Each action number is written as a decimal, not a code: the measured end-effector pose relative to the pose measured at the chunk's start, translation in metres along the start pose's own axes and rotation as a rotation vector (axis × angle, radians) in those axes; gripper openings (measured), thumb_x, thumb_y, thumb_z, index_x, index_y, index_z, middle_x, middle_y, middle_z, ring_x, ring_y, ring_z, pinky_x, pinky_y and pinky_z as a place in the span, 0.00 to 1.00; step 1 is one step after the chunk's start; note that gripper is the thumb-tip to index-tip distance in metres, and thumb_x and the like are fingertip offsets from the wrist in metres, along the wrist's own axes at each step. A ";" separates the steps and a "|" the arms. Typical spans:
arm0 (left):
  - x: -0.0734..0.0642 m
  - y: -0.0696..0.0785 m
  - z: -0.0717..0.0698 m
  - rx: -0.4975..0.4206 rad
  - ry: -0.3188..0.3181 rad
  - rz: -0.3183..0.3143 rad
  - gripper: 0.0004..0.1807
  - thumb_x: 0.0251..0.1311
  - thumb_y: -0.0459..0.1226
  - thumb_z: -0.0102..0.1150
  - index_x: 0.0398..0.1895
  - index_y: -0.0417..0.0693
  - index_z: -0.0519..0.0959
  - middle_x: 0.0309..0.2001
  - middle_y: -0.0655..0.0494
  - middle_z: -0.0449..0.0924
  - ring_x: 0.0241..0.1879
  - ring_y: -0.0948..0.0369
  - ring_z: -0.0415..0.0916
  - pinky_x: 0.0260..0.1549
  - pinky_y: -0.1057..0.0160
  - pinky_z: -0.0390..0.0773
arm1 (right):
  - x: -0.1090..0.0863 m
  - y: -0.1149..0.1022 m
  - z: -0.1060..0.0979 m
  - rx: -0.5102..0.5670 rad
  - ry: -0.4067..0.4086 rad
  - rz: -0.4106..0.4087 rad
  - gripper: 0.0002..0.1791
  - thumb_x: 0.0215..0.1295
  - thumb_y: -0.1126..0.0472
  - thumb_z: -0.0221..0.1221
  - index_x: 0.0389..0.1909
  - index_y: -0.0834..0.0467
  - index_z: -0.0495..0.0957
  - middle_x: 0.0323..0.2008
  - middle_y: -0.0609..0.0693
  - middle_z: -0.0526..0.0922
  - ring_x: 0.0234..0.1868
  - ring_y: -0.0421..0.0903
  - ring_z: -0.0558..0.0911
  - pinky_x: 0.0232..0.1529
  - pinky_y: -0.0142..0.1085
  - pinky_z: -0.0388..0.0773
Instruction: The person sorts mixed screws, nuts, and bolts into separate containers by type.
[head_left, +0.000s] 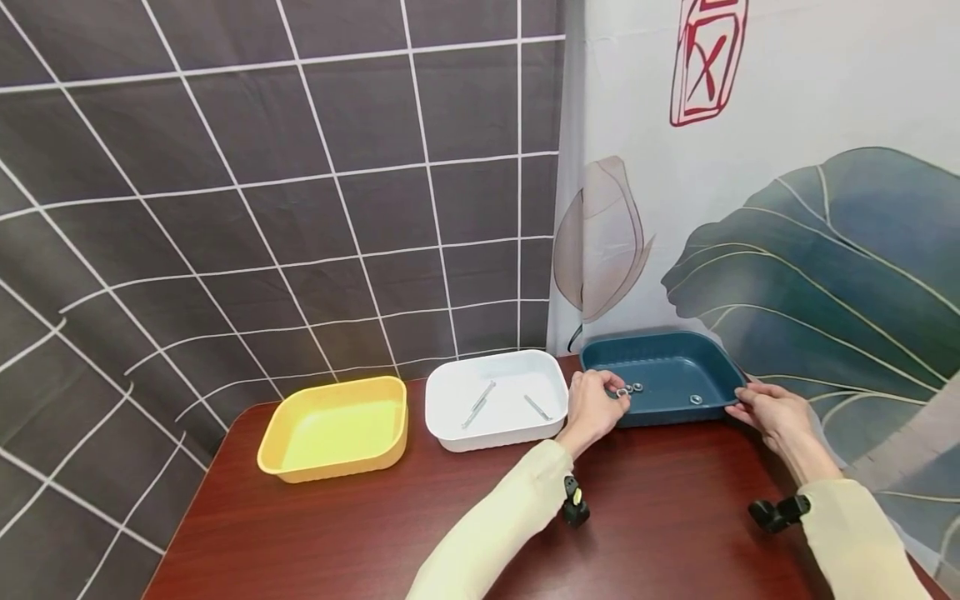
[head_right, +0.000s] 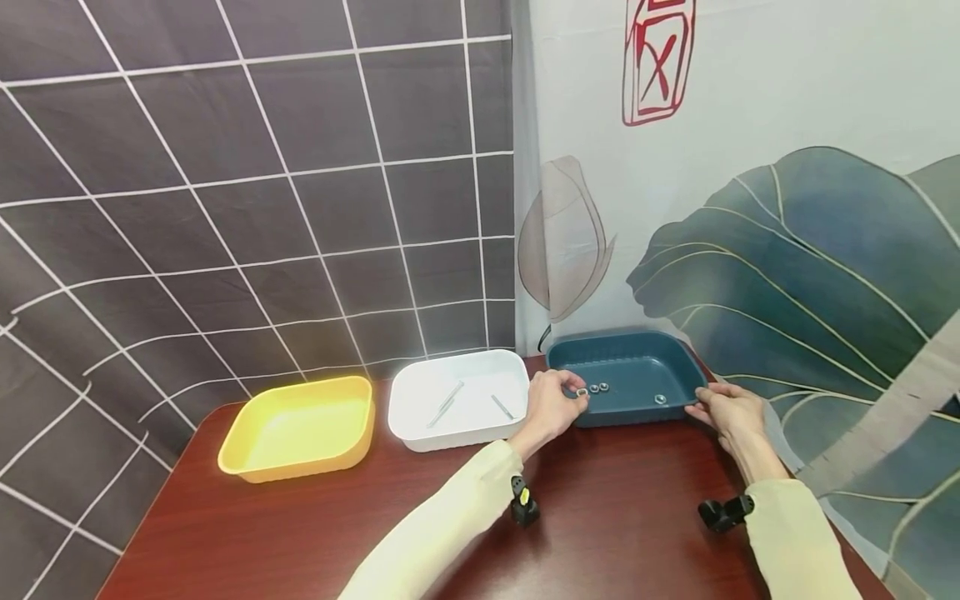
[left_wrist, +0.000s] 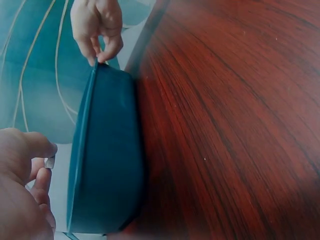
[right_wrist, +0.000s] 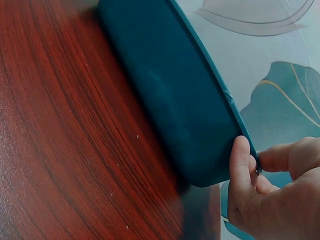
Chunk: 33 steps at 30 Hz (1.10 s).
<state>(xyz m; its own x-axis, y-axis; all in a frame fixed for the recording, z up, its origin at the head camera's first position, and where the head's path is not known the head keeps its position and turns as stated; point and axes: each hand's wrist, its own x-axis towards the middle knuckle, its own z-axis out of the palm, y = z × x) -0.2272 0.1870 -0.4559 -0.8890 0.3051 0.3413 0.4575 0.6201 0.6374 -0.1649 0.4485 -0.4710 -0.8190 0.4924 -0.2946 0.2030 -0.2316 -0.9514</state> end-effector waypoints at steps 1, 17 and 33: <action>0.001 -0.001 0.001 0.006 0.001 0.000 0.05 0.49 0.39 0.75 0.29 0.55 0.88 0.25 0.71 0.77 0.34 0.67 0.68 0.33 0.76 0.71 | 0.000 0.000 0.000 -0.003 -0.001 0.000 0.13 0.72 0.69 0.54 0.53 0.68 0.66 0.22 0.48 0.76 0.19 0.42 0.84 0.30 0.34 0.87; 0.002 -0.007 0.011 -0.011 0.007 -0.019 0.04 0.50 0.38 0.74 0.29 0.54 0.87 0.24 0.70 0.76 0.34 0.67 0.68 0.31 0.75 0.72 | 0.000 0.001 0.001 -0.091 -0.009 0.007 0.26 0.75 0.66 0.52 0.66 0.74 0.57 0.23 0.48 0.75 0.21 0.41 0.85 0.33 0.32 0.87; -0.006 -0.006 0.005 -0.055 0.021 -0.006 0.05 0.52 0.39 0.74 0.32 0.51 0.87 0.28 0.66 0.77 0.35 0.67 0.68 0.33 0.75 0.72 | 0.000 0.000 -0.002 0.000 -0.013 0.006 0.13 0.72 0.69 0.54 0.52 0.67 0.66 0.23 0.47 0.76 0.20 0.42 0.85 0.31 0.34 0.88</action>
<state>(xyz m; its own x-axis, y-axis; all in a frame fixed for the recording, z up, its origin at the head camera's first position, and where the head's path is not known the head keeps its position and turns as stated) -0.2243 0.1846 -0.4654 -0.8916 0.2856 0.3514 0.4527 0.5808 0.6766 -0.1635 0.4500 -0.4707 -0.8250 0.4798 -0.2986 0.2076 -0.2341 -0.9498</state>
